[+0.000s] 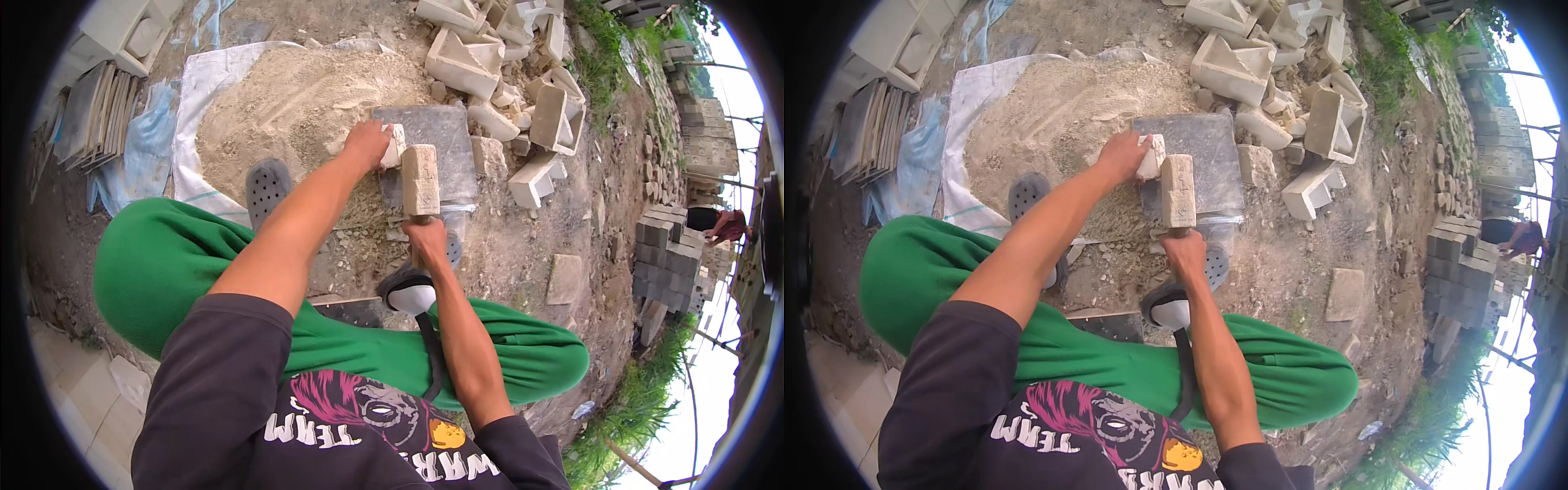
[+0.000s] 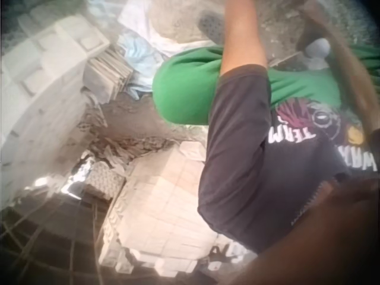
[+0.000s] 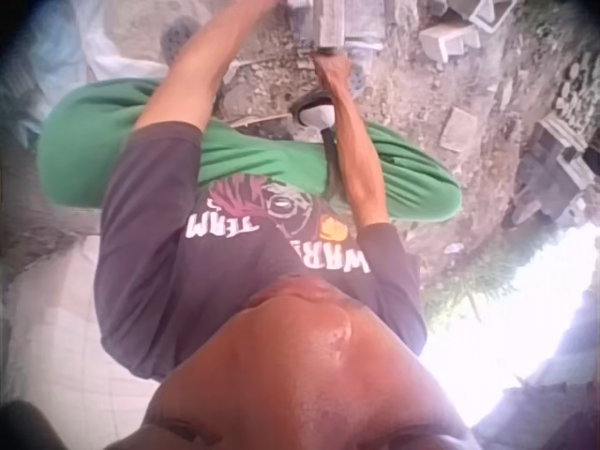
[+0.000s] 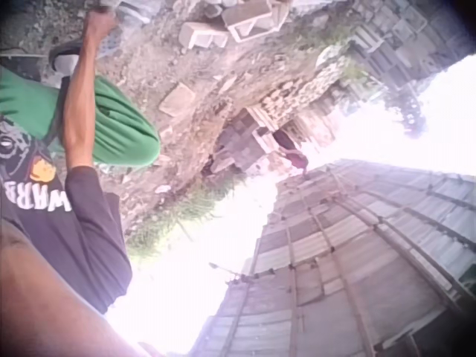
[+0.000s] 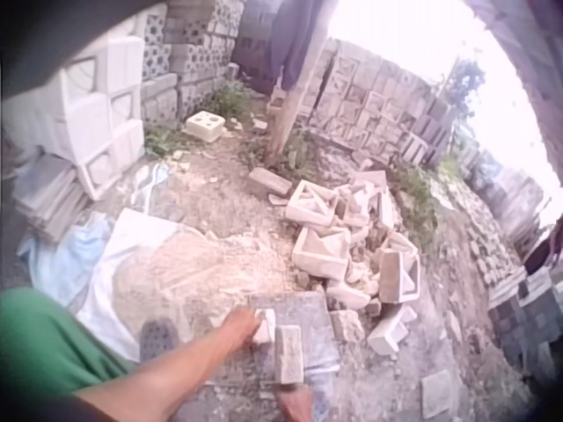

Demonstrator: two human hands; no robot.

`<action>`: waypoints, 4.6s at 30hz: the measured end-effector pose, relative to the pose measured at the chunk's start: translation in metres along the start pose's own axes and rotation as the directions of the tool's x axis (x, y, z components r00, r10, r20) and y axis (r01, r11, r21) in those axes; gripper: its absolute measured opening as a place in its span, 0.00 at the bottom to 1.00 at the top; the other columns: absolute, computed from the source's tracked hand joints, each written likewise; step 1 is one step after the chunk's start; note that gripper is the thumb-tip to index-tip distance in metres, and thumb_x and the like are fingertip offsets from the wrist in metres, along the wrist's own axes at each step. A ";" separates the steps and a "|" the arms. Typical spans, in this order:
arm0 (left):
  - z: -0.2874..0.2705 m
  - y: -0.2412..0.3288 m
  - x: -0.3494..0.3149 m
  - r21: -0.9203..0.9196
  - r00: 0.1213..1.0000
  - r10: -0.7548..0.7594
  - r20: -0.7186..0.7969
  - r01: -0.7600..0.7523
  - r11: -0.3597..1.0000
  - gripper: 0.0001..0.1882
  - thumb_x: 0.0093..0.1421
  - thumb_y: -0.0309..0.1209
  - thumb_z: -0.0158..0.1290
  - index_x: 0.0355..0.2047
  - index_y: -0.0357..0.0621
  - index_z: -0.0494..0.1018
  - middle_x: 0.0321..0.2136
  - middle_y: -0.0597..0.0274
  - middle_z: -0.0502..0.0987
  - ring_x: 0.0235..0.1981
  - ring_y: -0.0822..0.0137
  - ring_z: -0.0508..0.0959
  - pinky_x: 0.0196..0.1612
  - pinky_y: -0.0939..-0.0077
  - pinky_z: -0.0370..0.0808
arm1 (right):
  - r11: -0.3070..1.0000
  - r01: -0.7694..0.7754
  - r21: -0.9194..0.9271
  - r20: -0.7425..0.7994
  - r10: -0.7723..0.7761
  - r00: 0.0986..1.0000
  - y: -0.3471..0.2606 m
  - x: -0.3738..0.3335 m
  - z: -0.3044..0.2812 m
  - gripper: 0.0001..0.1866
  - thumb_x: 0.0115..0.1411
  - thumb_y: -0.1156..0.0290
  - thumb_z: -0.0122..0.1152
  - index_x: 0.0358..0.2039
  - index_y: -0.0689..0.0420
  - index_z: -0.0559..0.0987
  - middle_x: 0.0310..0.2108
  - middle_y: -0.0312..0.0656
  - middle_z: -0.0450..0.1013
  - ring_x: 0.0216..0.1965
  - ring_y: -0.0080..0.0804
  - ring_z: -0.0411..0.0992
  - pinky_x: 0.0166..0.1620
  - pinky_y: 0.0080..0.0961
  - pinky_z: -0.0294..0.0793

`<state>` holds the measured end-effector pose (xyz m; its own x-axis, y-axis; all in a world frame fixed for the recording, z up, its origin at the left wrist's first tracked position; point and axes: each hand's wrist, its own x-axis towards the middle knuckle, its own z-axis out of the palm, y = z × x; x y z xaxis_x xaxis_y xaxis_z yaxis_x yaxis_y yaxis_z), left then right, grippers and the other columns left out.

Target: The person breaks apart a light-colored brick into smaller pieces by striking it with another brick while sitting on the ground at a construction site.

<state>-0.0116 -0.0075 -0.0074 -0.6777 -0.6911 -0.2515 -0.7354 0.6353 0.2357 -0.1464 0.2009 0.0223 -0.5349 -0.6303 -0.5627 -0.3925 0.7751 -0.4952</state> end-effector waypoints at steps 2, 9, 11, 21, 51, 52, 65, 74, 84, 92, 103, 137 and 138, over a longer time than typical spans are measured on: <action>0.007 -0.004 -0.002 0.047 0.997 0.027 -0.072 -0.023 0.999 0.55 0.42 0.46 0.74 0.68 0.45 0.60 0.50 0.49 0.72 0.54 0.51 0.74 0.55 0.59 0.73 | 0.999 0.018 -0.037 0.005 -0.017 1.000 0.003 0.008 -0.008 0.19 0.47 0.58 0.67 0.31 0.62 0.84 0.25 0.51 0.80 0.29 0.45 0.81 0.36 0.38 0.77; -0.009 0.006 0.001 0.009 1.000 0.017 0.005 -0.017 1.000 0.55 0.41 0.47 0.74 0.68 0.45 0.59 0.50 0.48 0.71 0.53 0.50 0.73 0.55 0.59 0.73 | 0.938 0.343 0.055 -0.247 -0.320 0.915 0.010 0.021 0.003 0.16 0.50 0.60 0.66 0.28 0.62 0.83 0.19 0.43 0.77 0.19 0.33 0.77 0.27 0.33 0.76; 0.000 0.000 0.001 0.013 1.000 0.003 0.020 -0.003 1.000 0.56 0.41 0.47 0.74 0.68 0.45 0.59 0.50 0.47 0.71 0.53 0.49 0.74 0.54 0.59 0.74 | 0.982 0.188 0.032 -0.107 -0.183 0.977 0.004 0.016 0.001 0.15 0.50 0.60 0.66 0.28 0.62 0.83 0.18 0.43 0.77 0.19 0.33 0.77 0.27 0.33 0.76; -0.004 0.002 -0.002 -0.004 1.000 0.020 0.003 -0.020 1.000 0.56 0.40 0.46 0.75 0.67 0.43 0.60 0.50 0.46 0.72 0.53 0.48 0.74 0.53 0.58 0.74 | 0.974 0.213 0.073 -0.184 -0.197 0.963 0.022 0.021 0.016 0.17 0.49 0.61 0.66 0.28 0.64 0.83 0.19 0.45 0.78 0.21 0.35 0.77 0.30 0.35 0.76; -0.003 0.000 0.002 0.007 1.000 -0.010 0.023 0.010 1.000 0.58 0.38 0.48 0.75 0.67 0.44 0.60 0.47 0.48 0.74 0.51 0.50 0.75 0.52 0.59 0.74 | 0.985 0.097 0.143 -0.125 -0.079 0.989 0.004 0.008 0.015 0.19 0.49 0.59 0.67 0.29 0.65 0.83 0.20 0.46 0.79 0.21 0.34 0.79 0.32 0.34 0.78; -0.002 0.001 0.002 0.008 1.000 -0.005 0.016 0.005 1.000 0.58 0.38 0.48 0.75 0.67 0.44 0.60 0.47 0.48 0.74 0.51 0.51 0.75 0.51 0.59 0.74 | 0.980 0.159 0.117 -0.187 -0.135 0.973 0.004 0.008 0.017 0.19 0.48 0.59 0.67 0.30 0.64 0.84 0.21 0.47 0.79 0.21 0.35 0.79 0.32 0.34 0.79; -0.003 0.005 0.005 0.065 0.999 -0.019 0.050 0.016 0.998 0.53 0.44 0.43 0.73 0.68 0.48 0.59 0.46 0.51 0.74 0.49 0.52 0.77 0.50 0.59 0.75 | 0.975 0.080 0.210 -0.039 -0.073 0.997 -0.007 0.011 -0.004 0.17 0.47 0.61 0.67 0.29 0.65 0.84 0.18 0.47 0.78 0.22 0.35 0.80 0.32 0.34 0.78; 0.008 -0.005 0.004 0.095 1.000 0.028 0.002 -0.028 0.995 0.51 0.45 0.42 0.72 0.68 0.49 0.60 0.44 0.52 0.75 0.48 0.53 0.77 0.48 0.58 0.75 | 0.969 0.105 0.223 -0.050 -0.097 0.994 -0.019 0.008 -0.012 0.19 0.46 0.59 0.67 0.32 0.63 0.85 0.23 0.50 0.80 0.25 0.42 0.81 0.37 0.37 0.78; 0.007 -0.007 0.005 0.105 1.000 0.029 -0.002 -0.028 0.994 0.55 0.41 0.48 0.74 0.68 0.49 0.59 0.45 0.53 0.74 0.50 0.53 0.76 0.50 0.57 0.74 | 0.988 0.016 0.153 0.030 -0.021 0.999 -0.021 0.003 -0.010 0.18 0.48 0.63 0.66 0.32 0.66 0.84 0.26 0.53 0.81 0.29 0.42 0.82 0.38 0.35 0.79; 0.011 -0.012 0.004 0.081 0.999 0.032 -0.002 -0.031 0.996 0.56 0.42 0.45 0.74 0.69 0.51 0.58 0.48 0.52 0.73 0.51 0.53 0.75 0.50 0.56 0.73 | 0.998 -0.059 -0.020 0.115 0.061 0.991 -0.007 0.031 -0.013 0.23 0.44 0.59 0.68 0.28 0.71 0.83 0.26 0.57 0.80 0.31 0.49 0.82 0.40 0.38 0.79; 0.034 -0.021 0.014 0.114 0.999 0.022 -0.038 -0.017 0.993 0.53 0.44 0.45 0.72 0.69 0.50 0.59 0.46 0.51 0.73 0.48 0.52 0.77 0.47 0.56 0.75 | 0.999 -0.051 0.018 0.136 0.049 0.990 -0.009 0.031 -0.009 0.20 0.46 0.60 0.66 0.29 0.69 0.83 0.20 0.52 0.79 0.23 0.40 0.80 0.30 0.35 0.76; 0.003 -0.007 0.007 0.097 1.000 0.017 0.013 -0.018 0.995 0.53 0.43 0.47 0.72 0.68 0.52 0.60 0.47 0.52 0.73 0.47 0.53 0.78 0.45 0.58 0.76 | 0.929 0.132 0.345 -0.068 -0.115 0.991 -0.037 0.061 -0.011 0.20 0.44 0.60 0.66 0.28 0.67 0.83 0.24 0.54 0.79 0.29 0.44 0.82 0.37 0.36 0.79; 0.002 -0.005 0.007 0.098 1.000 0.023 0.013 -0.024 0.995 0.53 0.43 0.47 0.72 0.68 0.52 0.60 0.47 0.52 0.73 0.47 0.53 0.78 0.45 0.58 0.76 | 0.947 0.148 0.286 -0.028 -0.146 0.989 -0.026 0.068 -0.006 0.18 0.45 0.61 0.67 0.27 0.67 0.83 0.23 0.52 0.79 0.27 0.41 0.81 0.35 0.35 0.79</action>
<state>-0.0129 -0.0152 -0.0125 -0.6941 -0.6718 -0.2586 -0.7158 0.6824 0.1483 -0.1771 0.1384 0.0015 -0.4925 -0.7351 -0.4660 -0.2366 0.6283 -0.7411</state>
